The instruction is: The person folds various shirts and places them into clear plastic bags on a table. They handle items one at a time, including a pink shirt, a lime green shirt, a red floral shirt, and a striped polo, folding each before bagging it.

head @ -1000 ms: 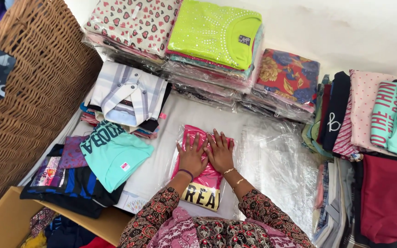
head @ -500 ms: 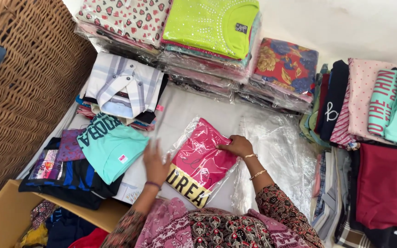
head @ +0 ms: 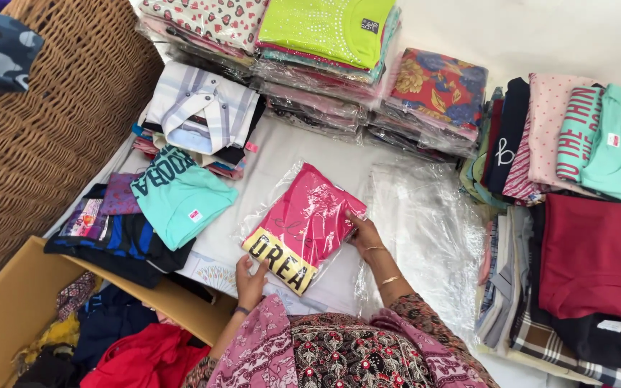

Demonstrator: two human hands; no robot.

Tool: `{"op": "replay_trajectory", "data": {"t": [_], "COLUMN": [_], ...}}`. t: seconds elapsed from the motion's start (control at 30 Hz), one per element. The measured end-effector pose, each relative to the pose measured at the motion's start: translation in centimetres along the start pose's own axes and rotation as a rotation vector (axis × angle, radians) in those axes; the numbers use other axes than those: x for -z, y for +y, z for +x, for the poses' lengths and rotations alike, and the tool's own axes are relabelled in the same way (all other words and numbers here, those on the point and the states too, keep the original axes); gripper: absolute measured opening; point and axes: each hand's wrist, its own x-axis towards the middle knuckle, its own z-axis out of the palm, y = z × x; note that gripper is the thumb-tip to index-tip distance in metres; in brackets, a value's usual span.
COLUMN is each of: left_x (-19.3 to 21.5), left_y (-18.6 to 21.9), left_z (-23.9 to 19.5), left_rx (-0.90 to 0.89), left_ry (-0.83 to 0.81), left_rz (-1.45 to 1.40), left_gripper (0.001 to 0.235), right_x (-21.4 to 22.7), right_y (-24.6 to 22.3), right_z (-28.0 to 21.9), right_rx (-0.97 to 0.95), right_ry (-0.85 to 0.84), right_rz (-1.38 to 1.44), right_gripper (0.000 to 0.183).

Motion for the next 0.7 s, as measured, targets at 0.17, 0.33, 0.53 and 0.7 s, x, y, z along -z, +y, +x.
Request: {"op": "replay_trajectory", "data": {"t": [0.17, 0.33, 0.53, 0.7], "left_x": [-2.3, -5.4, -12.9, -18.3], "left_y": [1.3, 8.9, 27.7, 33.1], "left_z": [-1.0, -4.0, -7.8, -6.5], "left_rx": [0.015, 0.043, -0.303, -0.697], "left_ry": [-0.115, -0.200, -0.665, -0.790], "left_rz": [-0.163, -0.382, -0.395, -0.168], "left_gripper": [0.094, 0.093, 0.100, 0.095], "right_x": [-2.0, -1.0, 0.6, 3.3], "right_y": [-0.9, -4.7, -18.6, -31.0], "right_z": [-1.8, -3.2, -8.9, -6.4], "right_rx": [0.069, 0.182, 0.694, 0.889], "right_ry": [-0.013, 0.040, 0.075, -0.096], "right_rz": [-0.129, -0.238, 0.294, 0.737], "right_gripper": [0.041, 0.036, 0.030, 0.040]}}
